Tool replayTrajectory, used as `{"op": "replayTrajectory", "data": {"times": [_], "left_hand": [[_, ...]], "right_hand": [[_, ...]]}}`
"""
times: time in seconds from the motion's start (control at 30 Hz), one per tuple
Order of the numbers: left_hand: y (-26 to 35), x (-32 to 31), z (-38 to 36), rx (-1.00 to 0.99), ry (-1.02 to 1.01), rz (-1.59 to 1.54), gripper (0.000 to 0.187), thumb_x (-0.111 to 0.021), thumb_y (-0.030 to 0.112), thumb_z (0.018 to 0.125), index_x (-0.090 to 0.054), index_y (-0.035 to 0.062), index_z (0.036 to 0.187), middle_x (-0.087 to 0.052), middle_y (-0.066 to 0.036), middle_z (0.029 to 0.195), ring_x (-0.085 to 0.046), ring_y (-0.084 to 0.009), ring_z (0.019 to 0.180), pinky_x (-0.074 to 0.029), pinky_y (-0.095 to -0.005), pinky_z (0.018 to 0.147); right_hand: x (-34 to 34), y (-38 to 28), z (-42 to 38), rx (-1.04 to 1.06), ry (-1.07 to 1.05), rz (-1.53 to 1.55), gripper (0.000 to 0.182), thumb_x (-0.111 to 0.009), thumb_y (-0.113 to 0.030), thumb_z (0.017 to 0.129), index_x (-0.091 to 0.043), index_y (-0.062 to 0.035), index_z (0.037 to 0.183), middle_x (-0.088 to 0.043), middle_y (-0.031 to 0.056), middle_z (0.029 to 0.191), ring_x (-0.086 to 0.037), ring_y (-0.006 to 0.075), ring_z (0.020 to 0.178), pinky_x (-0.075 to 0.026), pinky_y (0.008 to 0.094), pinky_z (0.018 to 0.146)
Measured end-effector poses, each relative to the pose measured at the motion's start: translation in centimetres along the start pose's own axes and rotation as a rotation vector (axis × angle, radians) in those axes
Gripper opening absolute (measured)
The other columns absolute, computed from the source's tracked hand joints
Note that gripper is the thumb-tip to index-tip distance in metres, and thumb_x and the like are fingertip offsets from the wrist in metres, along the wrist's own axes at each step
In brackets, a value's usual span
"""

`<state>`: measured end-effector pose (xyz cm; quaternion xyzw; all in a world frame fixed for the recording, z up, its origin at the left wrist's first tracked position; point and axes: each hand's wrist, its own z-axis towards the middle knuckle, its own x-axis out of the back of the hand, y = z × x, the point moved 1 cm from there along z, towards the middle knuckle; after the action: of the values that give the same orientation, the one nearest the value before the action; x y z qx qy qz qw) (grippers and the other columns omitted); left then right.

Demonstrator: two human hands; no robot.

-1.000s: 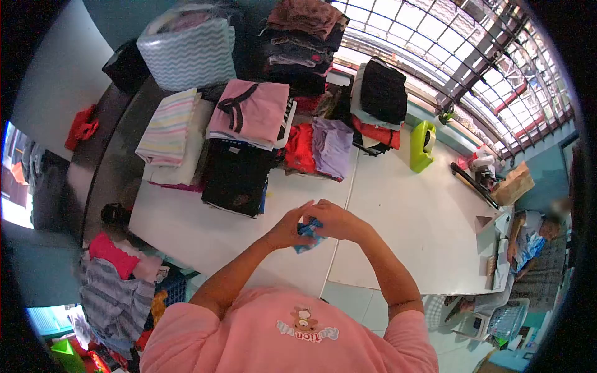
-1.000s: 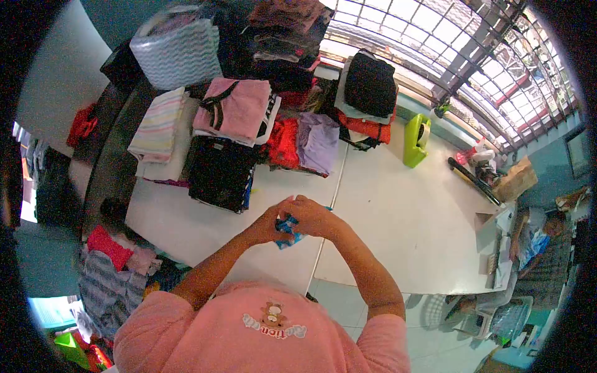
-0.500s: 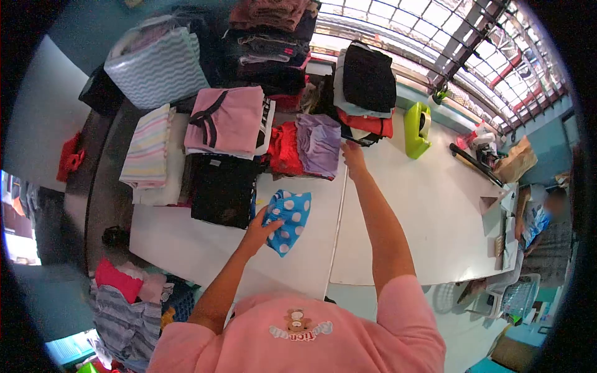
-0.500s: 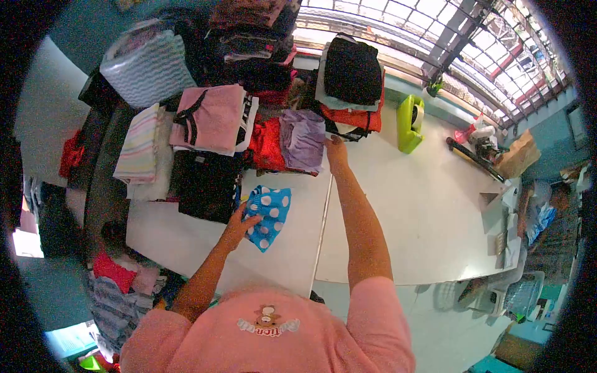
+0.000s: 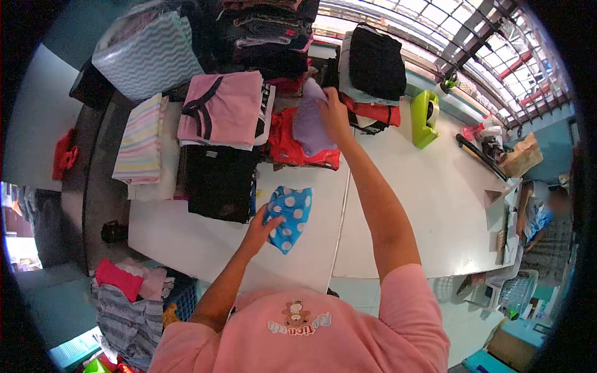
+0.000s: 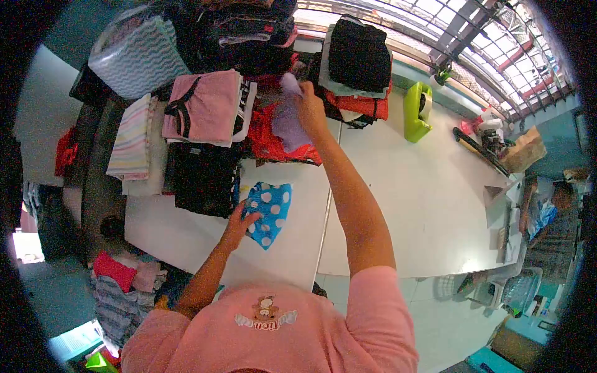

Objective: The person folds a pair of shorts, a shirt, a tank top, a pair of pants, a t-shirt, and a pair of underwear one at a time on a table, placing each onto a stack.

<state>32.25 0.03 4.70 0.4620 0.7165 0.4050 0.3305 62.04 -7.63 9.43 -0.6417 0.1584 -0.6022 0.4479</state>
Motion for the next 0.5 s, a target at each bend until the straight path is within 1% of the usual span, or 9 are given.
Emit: {"op": "replayTrajectory", "data": {"times": [0.07, 0.1, 0.17, 0.2, 0.23, 0.33, 0.4, 0.43, 0.5], "left_hand": [[1.4, -0.7, -0.2, 0.037, 0.006, 0.038, 0.044, -0.059, 0.017, 0.081, -0.042, 0.0055, 0.12, -0.052, -0.004, 0.106, -0.05, -0.0122, 0.094, -0.044, -0.0257, 0.078], [1.3, -0.8, -0.2, 0.037, 0.007, 0.038, 0.044, -0.059, 0.017, 0.081, -0.042, 0.0055, 0.12, -0.052, -0.004, 0.106, -0.05, -0.0122, 0.094, -0.044, -0.0257, 0.078], [0.7, -0.8, 0.1, 0.042, -0.03, -0.046, 0.045, -0.059, 0.018, 0.081, -0.041, 0.005, 0.12, -0.052, -0.004, 0.106, -0.05, -0.0122, 0.094, -0.044, -0.0255, 0.079], [0.4, -0.7, 0.2, 0.041, -0.026, -0.048, 0.045, -0.059, 0.018, 0.081, -0.041, 0.005, 0.12, -0.052, -0.004, 0.106, -0.05, -0.0122, 0.094, -0.044, -0.0255, 0.079], [0.1, -0.6, 0.2, 0.031, -0.02, -0.029, 0.045, -0.059, 0.018, 0.081, -0.041, 0.0046, 0.12, -0.053, -0.004, 0.107, -0.05, -0.0122, 0.094, -0.043, -0.0254, 0.079], [-0.4, -0.3, 0.0, 0.052, -0.008, -0.017, 0.045, -0.058, 0.018, 0.081, -0.04, 0.0038, 0.12, -0.053, -0.005, 0.106, -0.051, -0.0121, 0.094, -0.043, -0.0252, 0.079], [-0.7, -0.2, -0.1, 0.087, -0.002, -0.022, 0.045, -0.058, 0.018, 0.081, -0.04, 0.0035, 0.12, -0.053, -0.005, 0.106, -0.051, -0.0121, 0.094, -0.043, -0.0251, 0.079], [-0.8, -0.2, -0.2, 0.093, -0.002, -0.023, 0.045, -0.058, 0.018, 0.081, -0.04, 0.0034, 0.12, -0.053, -0.005, 0.106, -0.051, -0.0122, 0.094, -0.043, -0.0251, 0.079], [-0.6, -0.2, -0.2, 0.097, 0.0, -0.023, 0.045, -0.058, 0.018, 0.081, -0.04, 0.0034, 0.12, -0.053, -0.006, 0.105, -0.051, -0.0123, 0.093, -0.044, -0.0252, 0.079]], "right_hand": [[1.1, -3.1, 0.2, 0.129, 0.025, 0.249, 0.031, -0.051, -0.017, 0.082, -0.04, -0.0021, 0.107, -0.053, 0.0248, 0.098, -0.056, 0.0354, 0.085, -0.043, 0.04, 0.074], [1.3, -3.5, 0.5, 0.128, 0.024, 0.25, 0.031, -0.051, -0.017, 0.082, -0.04, -0.0021, 0.107, -0.053, 0.0248, 0.098, -0.056, 0.0354, 0.085, -0.043, 0.04, 0.074], [1.6, -4.3, 1.2, 0.135, 0.061, 0.565, 0.032, -0.052, -0.015, 0.082, -0.042, -0.0009, 0.109, -0.055, 0.0196, 0.098, -0.055, 0.0261, 0.089, -0.041, 0.0331, 0.079], [1.1, -3.5, 1.6, 0.087, 0.045, 0.763, 0.036, -0.053, -0.016, 0.081, -0.043, 0.0009, 0.111, -0.054, 0.0154, 0.101, -0.05, 0.0207, 0.093, -0.038, 0.0298, 0.083], [0.7, -2.6, 1.5, 0.088, 0.041, 0.765, 0.036, -0.053, -0.016, 0.081, -0.043, 0.0009, 0.111, -0.054, 0.0154, 0.101, -0.05, 0.0207, 0.093, -0.038, 0.0298, 0.083], [-1.5, 2.4, 0.7, -0.118, 0.057, 0.759, 0.04, -0.053, -0.018, 0.081, -0.04, 0.0019, 0.114, -0.052, 0.0172, 0.107, -0.05, 0.0241, 0.098, -0.037, 0.0314, 0.086], [-3.9, 7.4, -0.9, -0.21, 0.08, 0.514, 0.045, -0.054, -0.018, 0.081, -0.035, 0.0001, 0.119, -0.05, 0.0201, 0.111, -0.05, 0.0295, 0.102, -0.038, 0.0342, 0.086], [-3.8, 7.4, -2.0, -0.212, 0.079, 0.516, 0.045, -0.054, -0.018, 0.081, -0.035, 0.0001, 0.119, -0.05, 0.0201, 0.111, -0.05, 0.0295, 0.102, -0.038, 0.0342, 0.086], [-3.6, 7.5, -3.8, -0.286, 0.141, 0.383, 0.046, -0.057, -0.023, 0.079, -0.039, 0.0025, 0.113, -0.055, 0.0192, 0.096, -0.053, 0.026, 0.087, -0.041, 0.0321, 0.08]]}}
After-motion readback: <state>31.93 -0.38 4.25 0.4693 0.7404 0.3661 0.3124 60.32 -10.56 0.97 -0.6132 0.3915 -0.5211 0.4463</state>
